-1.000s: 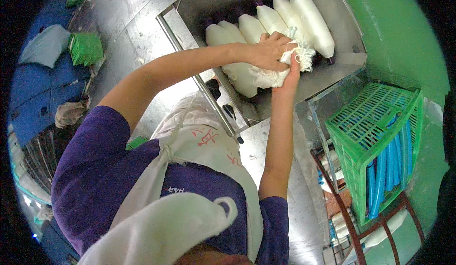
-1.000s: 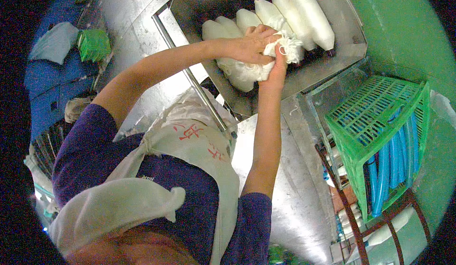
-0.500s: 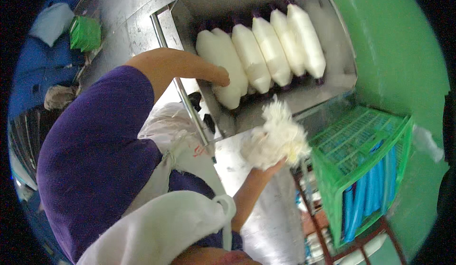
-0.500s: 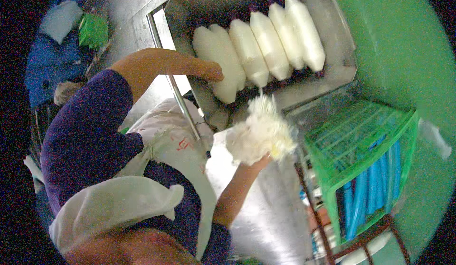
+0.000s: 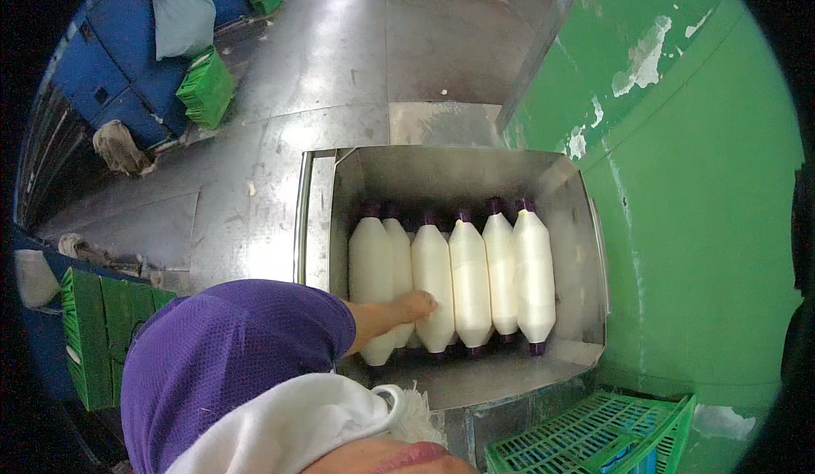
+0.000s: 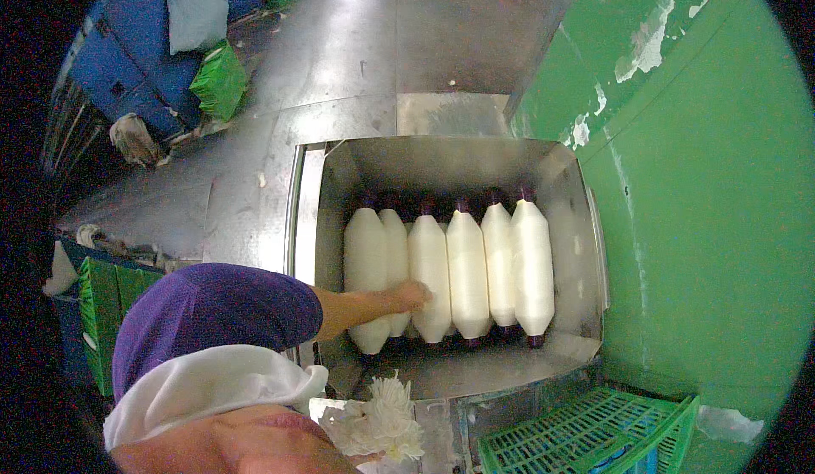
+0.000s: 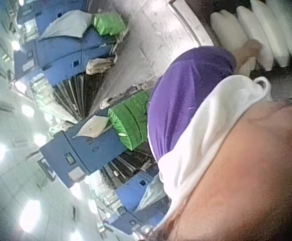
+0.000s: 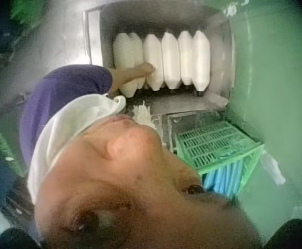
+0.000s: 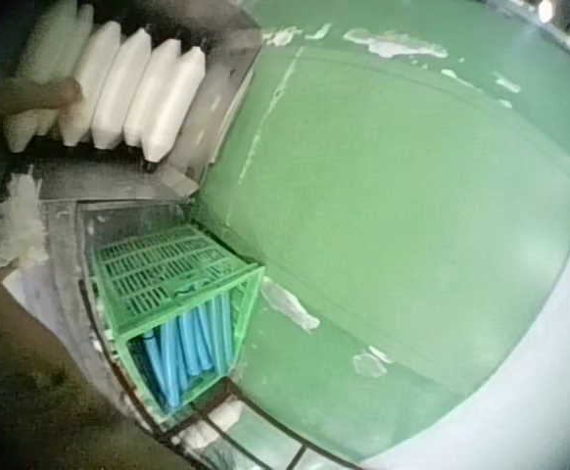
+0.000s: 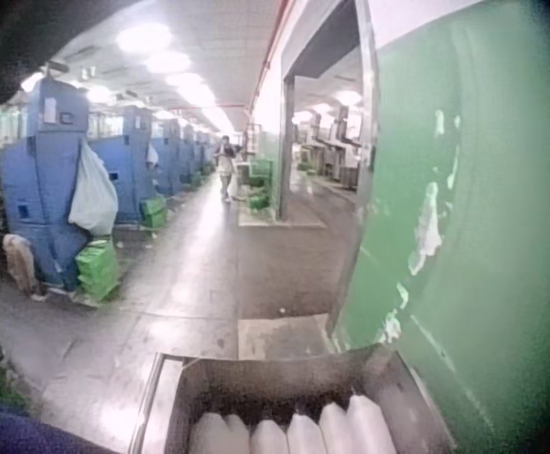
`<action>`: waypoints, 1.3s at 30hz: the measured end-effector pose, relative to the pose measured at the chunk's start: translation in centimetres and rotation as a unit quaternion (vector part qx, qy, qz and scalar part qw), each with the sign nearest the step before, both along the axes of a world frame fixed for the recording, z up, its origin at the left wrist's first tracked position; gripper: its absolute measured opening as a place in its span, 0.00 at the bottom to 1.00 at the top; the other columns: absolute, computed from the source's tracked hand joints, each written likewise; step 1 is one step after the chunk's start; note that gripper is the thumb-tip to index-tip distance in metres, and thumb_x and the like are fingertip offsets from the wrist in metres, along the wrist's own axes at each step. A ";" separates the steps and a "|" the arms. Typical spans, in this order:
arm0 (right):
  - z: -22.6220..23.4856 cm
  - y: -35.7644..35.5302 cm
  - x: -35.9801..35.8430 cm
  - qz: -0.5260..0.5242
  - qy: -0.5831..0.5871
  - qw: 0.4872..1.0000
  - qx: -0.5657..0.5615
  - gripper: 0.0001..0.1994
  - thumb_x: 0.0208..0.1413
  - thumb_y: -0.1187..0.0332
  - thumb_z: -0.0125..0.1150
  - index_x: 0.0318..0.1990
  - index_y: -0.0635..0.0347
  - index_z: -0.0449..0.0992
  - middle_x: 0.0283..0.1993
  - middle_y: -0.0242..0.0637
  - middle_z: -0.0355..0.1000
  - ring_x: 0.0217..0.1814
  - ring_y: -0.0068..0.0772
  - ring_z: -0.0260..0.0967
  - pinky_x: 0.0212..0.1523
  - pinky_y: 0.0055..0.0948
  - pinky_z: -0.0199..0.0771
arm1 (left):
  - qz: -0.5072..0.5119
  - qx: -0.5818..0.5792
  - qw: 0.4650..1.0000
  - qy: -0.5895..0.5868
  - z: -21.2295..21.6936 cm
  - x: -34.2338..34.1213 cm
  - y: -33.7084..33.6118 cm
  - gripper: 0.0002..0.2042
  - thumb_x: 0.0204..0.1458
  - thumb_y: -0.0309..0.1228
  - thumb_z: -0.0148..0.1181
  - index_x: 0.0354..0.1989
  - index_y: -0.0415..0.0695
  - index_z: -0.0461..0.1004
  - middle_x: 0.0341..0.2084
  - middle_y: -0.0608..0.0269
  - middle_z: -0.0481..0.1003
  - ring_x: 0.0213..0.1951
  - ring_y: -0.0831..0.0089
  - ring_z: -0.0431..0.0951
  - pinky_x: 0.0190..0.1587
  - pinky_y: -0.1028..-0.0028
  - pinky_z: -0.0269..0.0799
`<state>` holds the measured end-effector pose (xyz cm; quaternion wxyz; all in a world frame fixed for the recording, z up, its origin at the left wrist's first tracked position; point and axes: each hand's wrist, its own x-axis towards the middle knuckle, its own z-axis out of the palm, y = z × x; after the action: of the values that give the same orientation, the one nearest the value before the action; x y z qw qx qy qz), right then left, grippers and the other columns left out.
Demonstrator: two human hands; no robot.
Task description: The person removes white yarn packages from a metal tray and places them onto spindles of a large circular textile machine. They use a blue plastic tool to assist in positioning the yarn and then thread the yarn through the machine's guides. The person repeats this process for multiple spindles.
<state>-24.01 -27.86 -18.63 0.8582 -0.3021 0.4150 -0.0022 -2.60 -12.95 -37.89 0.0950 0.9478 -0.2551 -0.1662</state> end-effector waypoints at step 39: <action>23.3 59.7 -14.1 0.751 -0.308 0.578 0.084 0.37 0.49 0.47 0.57 0.61 0.64 0.59 0.56 0.48 0.65 0.53 0.49 0.68 0.47 0.47 0.76 | 0.343 -0.408 0.790 -0.303 38.0 -46.1 52.3 0.30 0.40 0.33 0.67 0.55 0.45 0.64 0.45 0.56 0.70 0.48 0.57 0.69 0.44 0.58 0.64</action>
<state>-38.07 31.89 4.70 0.6510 -0.4135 -0.2512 0.5849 -48.75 39.36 0.10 0.4417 0.8477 0.0265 0.2925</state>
